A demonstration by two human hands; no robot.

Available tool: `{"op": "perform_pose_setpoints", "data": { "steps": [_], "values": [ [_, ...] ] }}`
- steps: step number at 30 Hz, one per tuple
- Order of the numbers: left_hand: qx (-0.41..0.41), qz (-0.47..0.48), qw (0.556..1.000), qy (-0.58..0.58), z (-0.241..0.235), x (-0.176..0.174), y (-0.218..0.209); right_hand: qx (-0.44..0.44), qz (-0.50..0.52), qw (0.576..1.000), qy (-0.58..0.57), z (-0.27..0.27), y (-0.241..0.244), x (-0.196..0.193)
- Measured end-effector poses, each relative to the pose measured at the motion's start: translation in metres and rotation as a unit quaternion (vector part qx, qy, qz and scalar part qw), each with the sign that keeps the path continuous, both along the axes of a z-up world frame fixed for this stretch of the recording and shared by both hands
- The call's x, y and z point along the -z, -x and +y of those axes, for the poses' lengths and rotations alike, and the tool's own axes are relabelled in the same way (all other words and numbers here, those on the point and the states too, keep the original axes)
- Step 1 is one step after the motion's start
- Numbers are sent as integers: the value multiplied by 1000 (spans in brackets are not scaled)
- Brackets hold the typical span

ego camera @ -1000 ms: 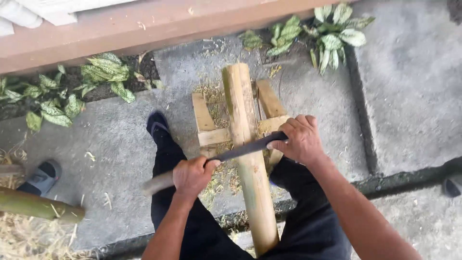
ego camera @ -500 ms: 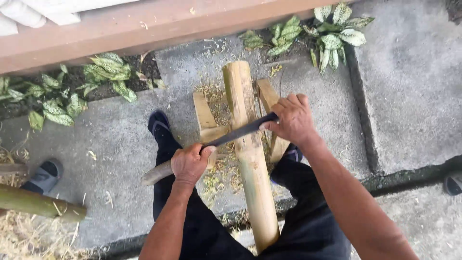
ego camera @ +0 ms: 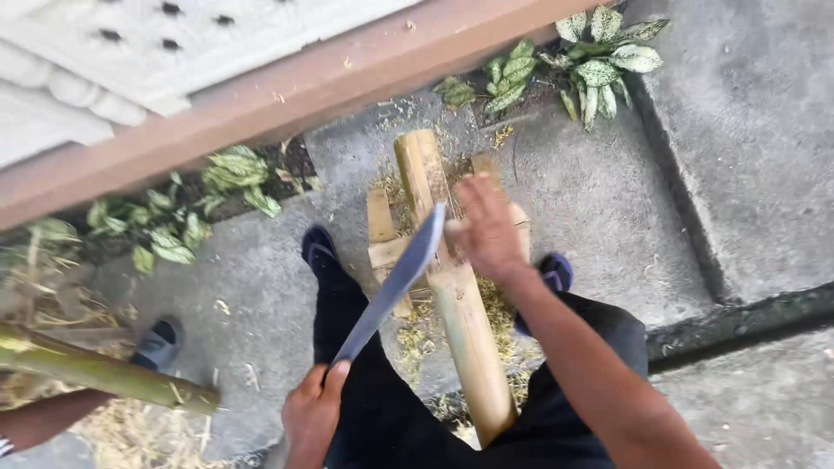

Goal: Shave the outer layer of a bamboo pole using a large machete on a wooden stand.

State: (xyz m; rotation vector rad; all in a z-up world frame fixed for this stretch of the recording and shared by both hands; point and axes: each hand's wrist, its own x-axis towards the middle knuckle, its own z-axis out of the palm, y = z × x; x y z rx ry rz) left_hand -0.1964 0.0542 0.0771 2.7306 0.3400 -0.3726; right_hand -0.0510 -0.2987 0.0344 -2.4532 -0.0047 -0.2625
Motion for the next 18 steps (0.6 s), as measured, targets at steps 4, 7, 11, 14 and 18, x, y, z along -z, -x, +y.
{"op": "perform_pose_setpoints", "data": {
  "steps": [4,7,11,14,18],
  "values": [
    [-233,92,961,121,41,23,66,-114,-4,988,108,35,38,35],
    [-281,112,922,243,111,119,115,-238,106,944,204,39,83,17],
    [-284,120,897,317,153,190,155,-354,44,904,237,39,153,36],
    [-305,92,898,305,153,191,153,-356,392,846,66,24,164,-16],
    [-318,101,888,315,146,174,146,97,169,929,-316,-6,184,83]
  ]
}}
